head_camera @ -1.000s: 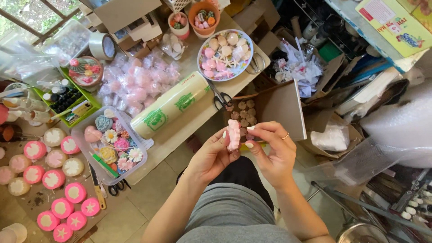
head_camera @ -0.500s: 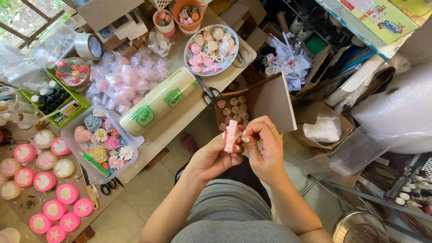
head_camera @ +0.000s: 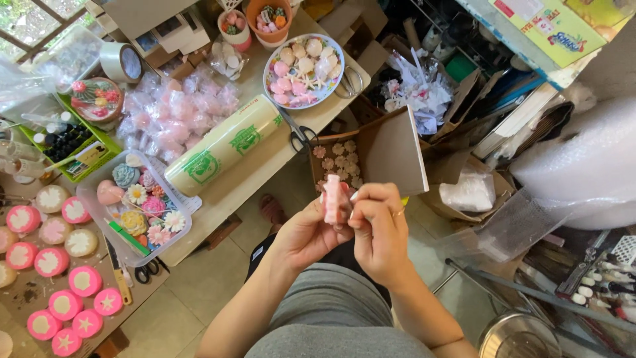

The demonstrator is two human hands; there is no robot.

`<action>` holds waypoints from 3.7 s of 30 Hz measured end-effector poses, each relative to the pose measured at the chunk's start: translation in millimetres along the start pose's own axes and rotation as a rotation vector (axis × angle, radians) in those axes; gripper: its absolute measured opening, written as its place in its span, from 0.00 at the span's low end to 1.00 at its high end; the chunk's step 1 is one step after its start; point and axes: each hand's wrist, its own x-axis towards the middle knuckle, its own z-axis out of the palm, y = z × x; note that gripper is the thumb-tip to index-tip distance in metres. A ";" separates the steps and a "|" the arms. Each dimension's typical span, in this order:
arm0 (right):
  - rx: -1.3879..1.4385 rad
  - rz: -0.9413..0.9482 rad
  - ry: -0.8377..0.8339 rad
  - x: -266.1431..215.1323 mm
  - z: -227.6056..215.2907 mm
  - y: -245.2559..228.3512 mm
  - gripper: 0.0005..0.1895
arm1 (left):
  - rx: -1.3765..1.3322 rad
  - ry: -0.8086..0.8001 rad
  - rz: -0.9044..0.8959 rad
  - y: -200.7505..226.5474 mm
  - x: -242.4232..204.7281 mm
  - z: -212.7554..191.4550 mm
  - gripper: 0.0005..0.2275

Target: Wrapping flower-shaped decorative soaps in plastic film and cutting the film with scissors.

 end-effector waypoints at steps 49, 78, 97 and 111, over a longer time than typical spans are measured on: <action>0.059 0.466 0.017 -33.4 55.9 87.4 0.42 | 1.294 0.538 0.630 27.0 42.1 -44.5 0.11; 0.532 1.209 -0.535 -379.3 319.8 665.9 0.22 | 1.096 1.191 0.098 119.4 165.8 -520.1 0.22; -0.569 1.153 -1.004 -370.3 326.6 710.3 0.46 | 2.338 0.569 0.876 105.1 101.0 -266.8 0.34; -0.138 1.159 -0.117 -70.6 296.2 435.2 0.10 | 1.189 1.635 0.928 247.0 -76.4 -129.5 0.29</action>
